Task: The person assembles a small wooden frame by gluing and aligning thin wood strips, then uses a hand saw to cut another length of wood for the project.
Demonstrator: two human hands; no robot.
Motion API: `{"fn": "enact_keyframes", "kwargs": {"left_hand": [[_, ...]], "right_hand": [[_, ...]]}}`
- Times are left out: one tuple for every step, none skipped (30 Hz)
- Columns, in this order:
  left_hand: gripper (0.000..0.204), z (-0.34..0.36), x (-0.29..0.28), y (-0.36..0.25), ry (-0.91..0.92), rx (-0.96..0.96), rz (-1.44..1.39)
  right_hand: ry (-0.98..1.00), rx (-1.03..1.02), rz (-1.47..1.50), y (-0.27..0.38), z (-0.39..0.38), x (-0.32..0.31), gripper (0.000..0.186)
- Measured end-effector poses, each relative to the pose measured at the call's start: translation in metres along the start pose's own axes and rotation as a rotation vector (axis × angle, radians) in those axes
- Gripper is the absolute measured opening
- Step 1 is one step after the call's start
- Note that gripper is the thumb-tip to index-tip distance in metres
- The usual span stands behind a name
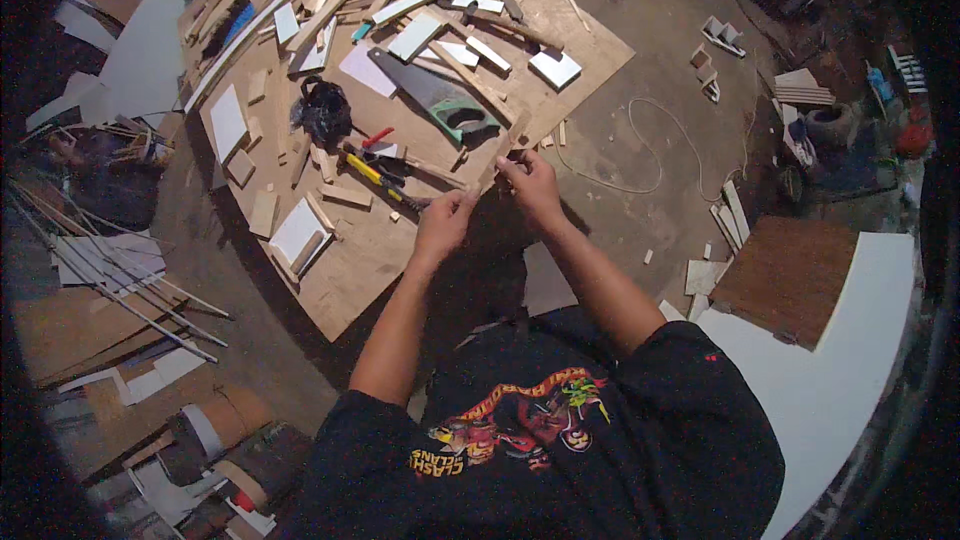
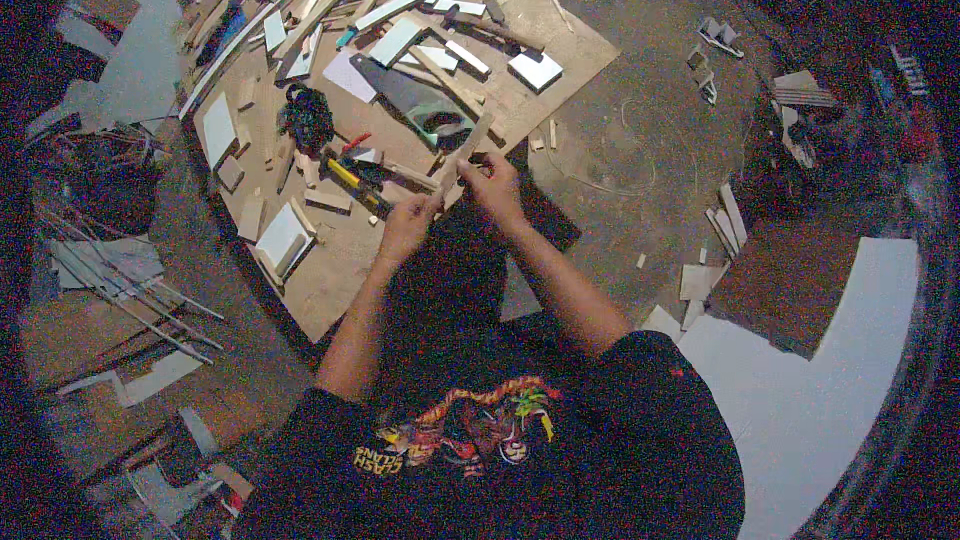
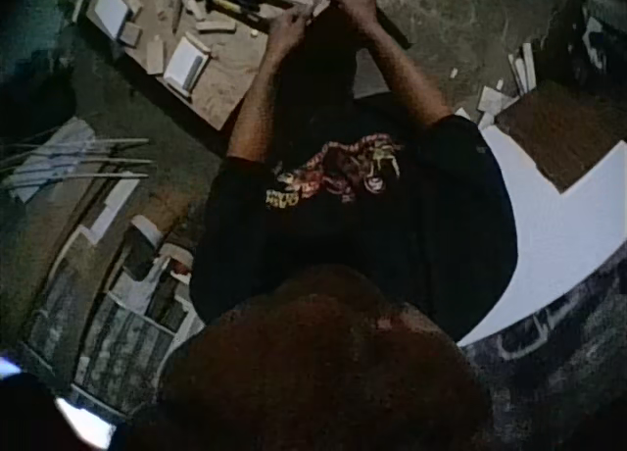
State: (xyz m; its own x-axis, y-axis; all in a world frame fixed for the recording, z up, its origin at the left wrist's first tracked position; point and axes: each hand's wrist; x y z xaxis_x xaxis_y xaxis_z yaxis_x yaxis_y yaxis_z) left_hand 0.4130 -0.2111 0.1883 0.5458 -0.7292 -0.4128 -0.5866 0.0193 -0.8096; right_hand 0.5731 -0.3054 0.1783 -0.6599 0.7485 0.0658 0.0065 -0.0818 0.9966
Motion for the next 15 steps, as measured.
{"fn": "enact_keyframes", "kwargs": {"left_hand": [[0.046,-0.001,0.007,-0.014,-0.058,-0.016,0.074],[0.045,0.003,0.017,-0.024,-0.109,-0.034,0.149],[0.045,0.009,0.029,-0.034,-0.114,-0.033,0.153],[0.045,0.017,0.042,-0.045,-0.185,-0.017,0.169],[0.045,0.024,0.055,-0.056,-0.259,-0.005,0.18],[0.045,0.033,0.066,-0.068,-0.266,-0.009,0.18],[0.045,0.042,0.076,-0.081,-0.314,-0.01,0.202],[0.044,0.051,0.085,-0.097,-0.367,-0.013,0.221],[0.042,0.058,0.094,-0.109,-0.377,-0.012,0.202],[0.042,0.072,0.102,-0.12,-0.395,-0.022,0.197],[0.042,0.081,0.108,-0.128,-0.405,-0.044,0.203],[0.042,0.091,0.116,-0.133,-0.411,-0.074,0.209],[0.043,0.104,0.126,-0.128,-0.416,-0.113,0.151],[0.043,0.109,0.129,-0.133,-0.431,-0.144,0.154],[0.043,0.112,0.13,-0.142,-0.46,-0.196,0.134]], "right_hand": [[0.025,0.012,0.035,0.001,0.006,-0.012,0.027],[0.044,0.029,0.067,-0.002,0.014,-0.025,0.023],[0.046,0.027,0.073,-0.004,0.025,-0.038,0.023],[0.061,0.039,0.075,-0.006,0.038,-0.052,0.021],[0.082,0.053,0.075,-0.007,0.052,-0.065,0.02],[0.09,0.054,0.078,-0.009,0.066,-0.076,0.02],[0.086,0.032,0.105,-0.011,0.082,-0.085,0.021],[0.088,0.009,0.133,-0.011,0.099,-0.096,0.022],[0.106,0.009,0.136,-0.015,0.117,-0.107,0.022],[0.144,-0.01,0.083,-0.019,0.135,-0.118,0.022],[0.186,-0.023,0.036,-0.023,0.148,-0.124,0.023],[0.211,-0.007,0.046,-0.025,0.162,-0.131,0.023],[0.238,0.034,0.04,-0.026,0.176,-0.136,0.024],[0.264,0.08,0.034,-0.03,0.187,-0.138,0.025],[0.321,0.105,-0.019,-0.034,0.197,-0.138,0.03]]}}
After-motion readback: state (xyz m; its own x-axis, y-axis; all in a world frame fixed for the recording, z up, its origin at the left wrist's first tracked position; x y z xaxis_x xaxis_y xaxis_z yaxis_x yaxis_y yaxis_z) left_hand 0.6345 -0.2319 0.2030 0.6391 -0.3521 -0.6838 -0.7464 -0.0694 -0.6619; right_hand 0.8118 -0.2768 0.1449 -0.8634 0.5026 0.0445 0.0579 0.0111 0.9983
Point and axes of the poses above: each hand's wrist, its own z-axis towards the middle knuckle, its own x-axis out of the palm, y = z × x, and after that the axes turned 15 degrees about -x, right-handed
